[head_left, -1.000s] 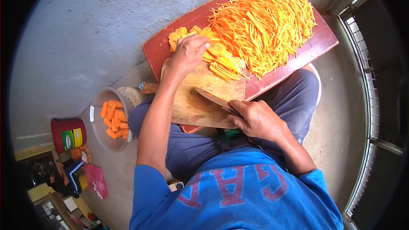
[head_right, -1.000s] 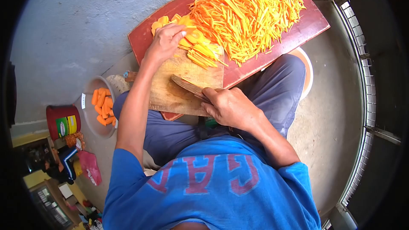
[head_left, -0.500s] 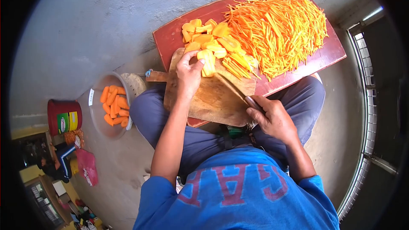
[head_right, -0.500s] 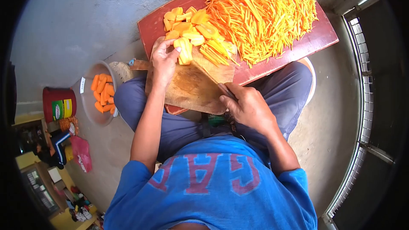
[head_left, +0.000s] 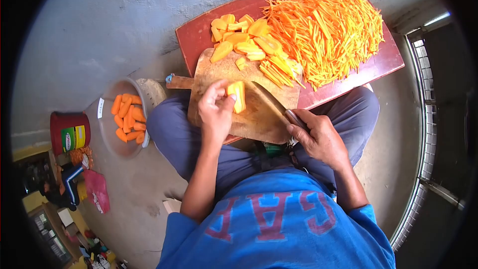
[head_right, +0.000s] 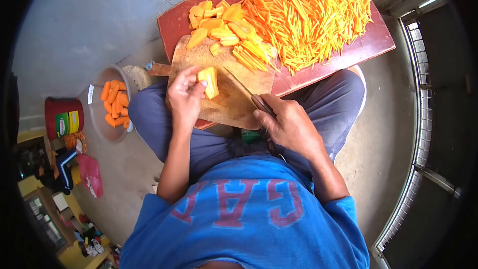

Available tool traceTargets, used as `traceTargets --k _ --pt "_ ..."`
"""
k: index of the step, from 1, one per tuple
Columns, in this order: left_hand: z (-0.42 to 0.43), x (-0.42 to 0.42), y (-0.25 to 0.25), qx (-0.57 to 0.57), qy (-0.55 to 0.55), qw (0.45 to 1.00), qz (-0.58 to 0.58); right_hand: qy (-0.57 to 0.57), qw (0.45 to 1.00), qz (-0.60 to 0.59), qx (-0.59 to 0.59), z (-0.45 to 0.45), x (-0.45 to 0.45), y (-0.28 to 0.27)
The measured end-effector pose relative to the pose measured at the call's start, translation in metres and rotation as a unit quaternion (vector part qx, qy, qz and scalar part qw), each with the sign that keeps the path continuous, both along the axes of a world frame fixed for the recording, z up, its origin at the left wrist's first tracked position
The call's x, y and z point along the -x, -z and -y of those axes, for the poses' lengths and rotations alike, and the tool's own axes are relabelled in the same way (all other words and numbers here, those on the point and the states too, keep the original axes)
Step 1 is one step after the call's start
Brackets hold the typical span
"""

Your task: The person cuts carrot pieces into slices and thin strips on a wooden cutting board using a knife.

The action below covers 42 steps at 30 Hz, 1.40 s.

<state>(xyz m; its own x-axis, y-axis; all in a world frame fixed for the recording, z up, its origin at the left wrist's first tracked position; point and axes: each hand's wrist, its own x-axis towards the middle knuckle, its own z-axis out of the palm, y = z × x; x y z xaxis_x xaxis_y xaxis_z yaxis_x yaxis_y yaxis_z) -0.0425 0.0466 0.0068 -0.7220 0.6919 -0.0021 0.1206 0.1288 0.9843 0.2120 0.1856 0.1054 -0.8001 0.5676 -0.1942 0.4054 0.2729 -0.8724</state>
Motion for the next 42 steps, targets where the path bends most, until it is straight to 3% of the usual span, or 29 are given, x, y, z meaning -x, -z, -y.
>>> traceTargets --k 4,7,11,13,15,19,42 --pt "0.033 -0.028 -0.012 0.097 -0.043 0.994 0.040 -0.047 0.998 0.032 -0.015 0.008 0.016 0.003" --pt "0.047 -0.030 -0.021 0.178 0.026 0.971 -0.155 -0.077 0.996 0.029 -0.032 0.010 0.029 0.000" --pt "0.056 -0.033 -0.027 0.153 0.102 0.958 -0.221 -0.099 0.994 -0.027 -0.020 0.018 0.037 0.011" --pt "0.056 -0.032 -0.016 0.144 0.088 0.960 -0.224 -0.108 0.993 -0.036 -0.021 0.022 0.041 0.012" --pt "0.054 -0.030 -0.010 0.138 0.074 0.974 -0.166 -0.117 0.992 -0.036 -0.040 0.023 0.045 0.012" --pt "0.047 -0.039 -0.015 0.132 0.064 0.952 -0.268 -0.108 0.993 -0.012 -0.043 0.015 0.044 0.010" --pt "0.039 -0.038 -0.018 0.162 0.173 0.905 -0.353 -0.142 0.986 0.078 -0.048 0.034 0.024 -0.021"
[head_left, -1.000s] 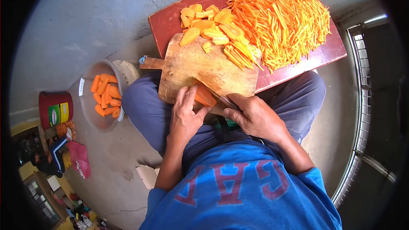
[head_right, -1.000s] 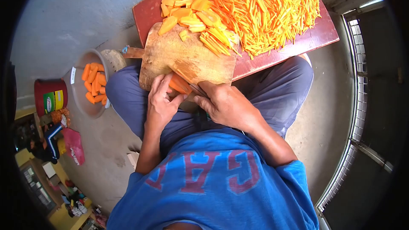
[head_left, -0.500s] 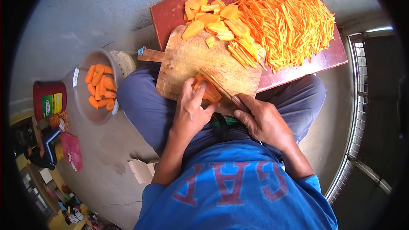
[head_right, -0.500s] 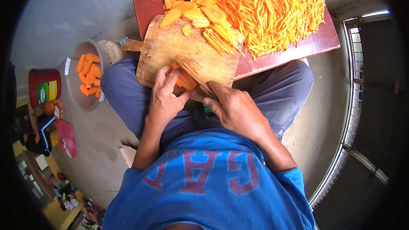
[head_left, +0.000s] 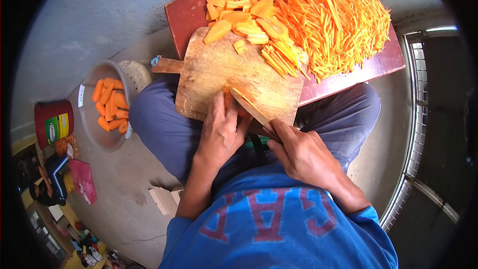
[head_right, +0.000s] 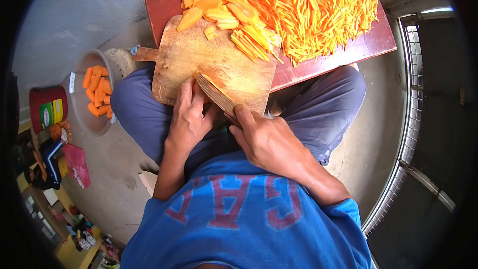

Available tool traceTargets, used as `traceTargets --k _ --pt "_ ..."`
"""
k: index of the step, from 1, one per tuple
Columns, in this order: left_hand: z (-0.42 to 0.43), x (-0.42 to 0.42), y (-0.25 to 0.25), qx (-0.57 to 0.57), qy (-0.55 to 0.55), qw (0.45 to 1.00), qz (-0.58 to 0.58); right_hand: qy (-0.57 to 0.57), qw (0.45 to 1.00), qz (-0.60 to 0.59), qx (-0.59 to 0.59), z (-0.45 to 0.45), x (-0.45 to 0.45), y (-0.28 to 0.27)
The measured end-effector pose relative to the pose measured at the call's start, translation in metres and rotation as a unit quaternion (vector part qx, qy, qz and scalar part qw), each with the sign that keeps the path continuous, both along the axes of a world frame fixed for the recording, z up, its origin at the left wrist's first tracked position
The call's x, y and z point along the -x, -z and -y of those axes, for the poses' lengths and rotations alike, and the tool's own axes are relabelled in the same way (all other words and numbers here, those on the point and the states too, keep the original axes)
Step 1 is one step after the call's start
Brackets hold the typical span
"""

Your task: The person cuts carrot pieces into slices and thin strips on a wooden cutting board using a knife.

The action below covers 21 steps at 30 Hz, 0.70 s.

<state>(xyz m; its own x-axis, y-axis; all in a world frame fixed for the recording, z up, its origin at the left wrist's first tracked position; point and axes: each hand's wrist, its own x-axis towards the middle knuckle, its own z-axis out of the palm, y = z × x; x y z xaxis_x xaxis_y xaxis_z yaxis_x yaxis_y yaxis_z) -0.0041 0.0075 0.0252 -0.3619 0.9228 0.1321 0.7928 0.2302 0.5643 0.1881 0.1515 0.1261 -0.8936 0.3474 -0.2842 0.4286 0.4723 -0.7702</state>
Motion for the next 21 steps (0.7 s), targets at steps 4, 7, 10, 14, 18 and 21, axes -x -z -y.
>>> traceTargets --k 4,7,10,14,18,21 --pt "0.005 0.000 0.003 0.019 0.011 1.000 -0.007 -0.007 1.000 -0.016 -0.001 -0.009 0.023 0.027" --pt "0.003 -0.003 0.001 -0.010 0.002 1.000 -0.017 0.003 1.000 -0.031 0.007 -0.016 0.025 0.024" --pt "0.005 -0.005 0.001 -0.005 -0.010 1.000 -0.009 0.004 1.000 0.002 0.020 -0.013 0.014 0.009" --pt "0.007 -0.005 0.005 -0.007 -0.004 0.999 -0.032 0.004 1.000 -0.014 -0.002 -0.008 0.012 0.013" --pt "0.007 -0.003 0.008 0.004 0.003 0.999 -0.042 0.002 0.998 -0.059 0.001 -0.012 0.027 0.034" --pt "0.007 0.001 0.007 0.008 0.013 0.999 -0.046 0.012 1.000 -0.017 0.017 -0.012 0.019 0.016"
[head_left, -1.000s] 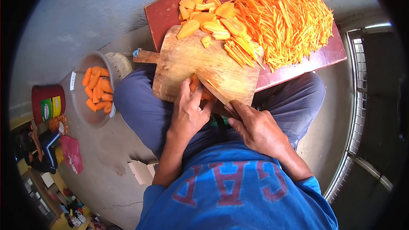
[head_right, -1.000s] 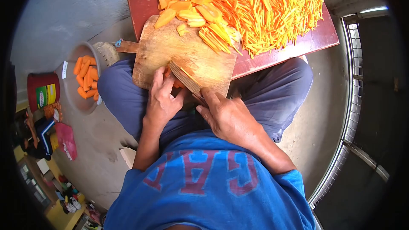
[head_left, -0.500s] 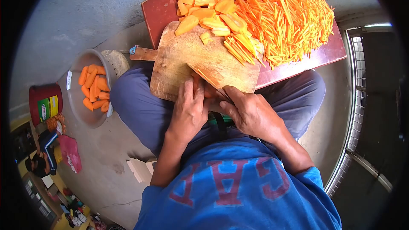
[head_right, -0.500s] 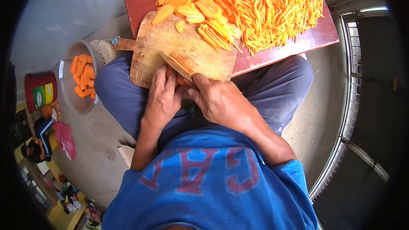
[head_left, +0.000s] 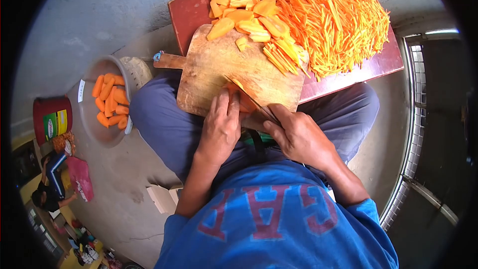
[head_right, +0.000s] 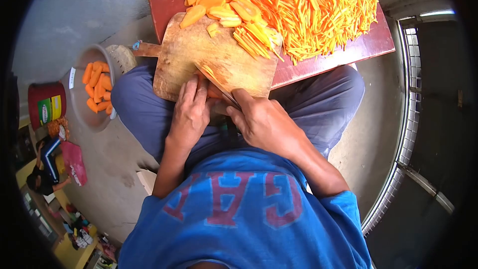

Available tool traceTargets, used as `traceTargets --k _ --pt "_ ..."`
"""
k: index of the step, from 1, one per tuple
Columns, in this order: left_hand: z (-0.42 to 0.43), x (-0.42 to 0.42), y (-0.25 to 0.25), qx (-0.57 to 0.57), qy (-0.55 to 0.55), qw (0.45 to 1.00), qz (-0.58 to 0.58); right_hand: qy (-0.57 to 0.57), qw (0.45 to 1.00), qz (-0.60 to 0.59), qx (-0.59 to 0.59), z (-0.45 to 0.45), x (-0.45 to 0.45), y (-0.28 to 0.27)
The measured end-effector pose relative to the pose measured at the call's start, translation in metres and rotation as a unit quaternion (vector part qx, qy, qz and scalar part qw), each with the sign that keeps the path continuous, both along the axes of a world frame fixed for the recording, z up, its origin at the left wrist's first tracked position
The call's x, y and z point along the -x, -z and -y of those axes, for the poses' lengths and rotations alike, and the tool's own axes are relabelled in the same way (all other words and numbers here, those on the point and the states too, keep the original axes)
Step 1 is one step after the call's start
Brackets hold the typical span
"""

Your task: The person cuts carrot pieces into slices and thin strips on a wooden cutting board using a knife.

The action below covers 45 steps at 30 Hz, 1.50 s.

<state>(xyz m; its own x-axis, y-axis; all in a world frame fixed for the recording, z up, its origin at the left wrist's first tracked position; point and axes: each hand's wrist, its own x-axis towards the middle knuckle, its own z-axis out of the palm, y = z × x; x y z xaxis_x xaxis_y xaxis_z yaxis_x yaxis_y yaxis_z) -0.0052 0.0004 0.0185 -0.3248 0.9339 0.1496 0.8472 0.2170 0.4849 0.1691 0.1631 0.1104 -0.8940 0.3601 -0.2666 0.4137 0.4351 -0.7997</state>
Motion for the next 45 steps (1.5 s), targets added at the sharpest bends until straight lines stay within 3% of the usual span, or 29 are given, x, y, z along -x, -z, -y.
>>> traceTargets --k 6,12,17,27,31,34,38,42,45 --pt "-0.004 -0.002 0.000 -0.026 -0.016 0.999 0.009 0.005 0.998 0.056 0.008 0.009 -0.003 -0.013" --pt "0.000 0.005 -0.004 0.001 -0.008 1.000 0.002 -0.008 0.999 -0.027 -0.018 0.005 0.011 0.008" --pt "-0.002 0.005 -0.005 -0.080 -0.013 0.996 -0.030 -0.001 0.999 0.032 0.005 0.007 -0.011 -0.012" --pt "-0.001 0.008 0.000 -0.042 0.001 0.999 0.010 -0.018 0.998 0.067 0.003 0.011 -0.004 -0.014" --pt "0.001 0.006 0.002 -0.045 0.001 0.999 0.024 -0.013 0.998 -0.060 -0.033 0.007 0.015 0.012" --pt "-0.001 0.010 -0.001 -0.060 0.003 0.998 0.026 -0.011 1.000 0.023 0.007 0.005 0.001 -0.012" --pt "-0.003 0.008 0.003 -0.078 -0.005 0.997 0.016 -0.012 0.999 0.046 0.010 0.007 -0.004 -0.016" --pt "0.000 0.009 0.003 -0.071 -0.004 0.997 0.022 -0.013 0.999 -0.050 -0.013 0.001 0.021 0.015" --pt "0.000 0.011 0.002 -0.073 -0.004 0.997 0.025 -0.006 1.000 -0.010 0.005 0.004 0.010 -0.006"
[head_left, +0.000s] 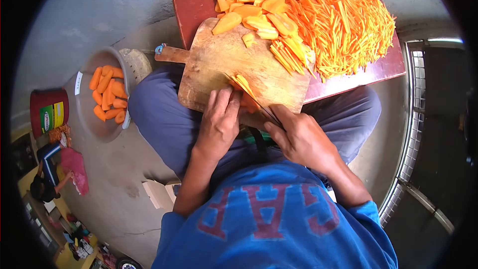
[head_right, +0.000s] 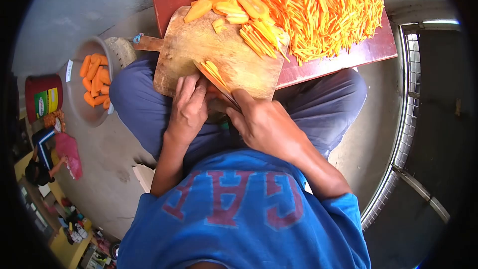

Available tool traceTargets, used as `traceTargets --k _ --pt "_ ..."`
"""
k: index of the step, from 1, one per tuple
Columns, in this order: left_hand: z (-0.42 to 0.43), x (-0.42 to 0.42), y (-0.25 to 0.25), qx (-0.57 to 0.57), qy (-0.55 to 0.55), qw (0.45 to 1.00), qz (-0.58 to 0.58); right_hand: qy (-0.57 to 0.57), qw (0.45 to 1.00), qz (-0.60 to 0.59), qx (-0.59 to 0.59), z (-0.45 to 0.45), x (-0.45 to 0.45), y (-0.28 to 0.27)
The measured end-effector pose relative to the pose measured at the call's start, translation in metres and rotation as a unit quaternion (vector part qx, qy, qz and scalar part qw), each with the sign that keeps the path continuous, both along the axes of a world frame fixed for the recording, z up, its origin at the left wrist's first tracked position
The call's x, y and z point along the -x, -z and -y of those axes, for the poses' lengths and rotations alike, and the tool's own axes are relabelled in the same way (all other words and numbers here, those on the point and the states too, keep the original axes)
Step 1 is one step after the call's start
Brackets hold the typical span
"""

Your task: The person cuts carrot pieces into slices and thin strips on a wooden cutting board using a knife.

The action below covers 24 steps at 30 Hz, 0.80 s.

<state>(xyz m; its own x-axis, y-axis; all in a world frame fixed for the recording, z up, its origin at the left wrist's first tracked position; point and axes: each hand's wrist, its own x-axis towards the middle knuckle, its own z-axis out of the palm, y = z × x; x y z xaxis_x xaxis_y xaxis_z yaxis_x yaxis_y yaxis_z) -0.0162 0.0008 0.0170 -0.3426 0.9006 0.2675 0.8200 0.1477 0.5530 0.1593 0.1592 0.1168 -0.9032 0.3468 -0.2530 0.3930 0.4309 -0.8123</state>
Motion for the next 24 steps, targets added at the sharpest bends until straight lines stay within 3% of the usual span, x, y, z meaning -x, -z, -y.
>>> traceTargets --k 2,12,15,20,24 --pt "0.001 0.000 0.002 0.003 -0.003 1.000 0.000 0.004 0.999 0.047 0.016 0.003 -0.014 -0.005" --pt "0.000 0.000 -0.003 -0.015 -0.004 1.000 0.007 0.005 1.000 0.024 -0.003 0.004 -0.009 -0.008" --pt "-0.001 0.000 0.001 -0.025 -0.003 1.000 0.003 -0.017 0.995 0.097 -0.006 0.003 0.001 -0.009" --pt "0.000 -0.001 0.000 -0.025 -0.004 1.000 0.016 -0.017 1.000 -0.021 -0.011 0.001 0.013 0.020" --pt "0.002 0.000 0.001 -0.024 -0.002 0.999 0.020 0.001 1.000 0.018 0.010 0.008 -0.009 -0.004"
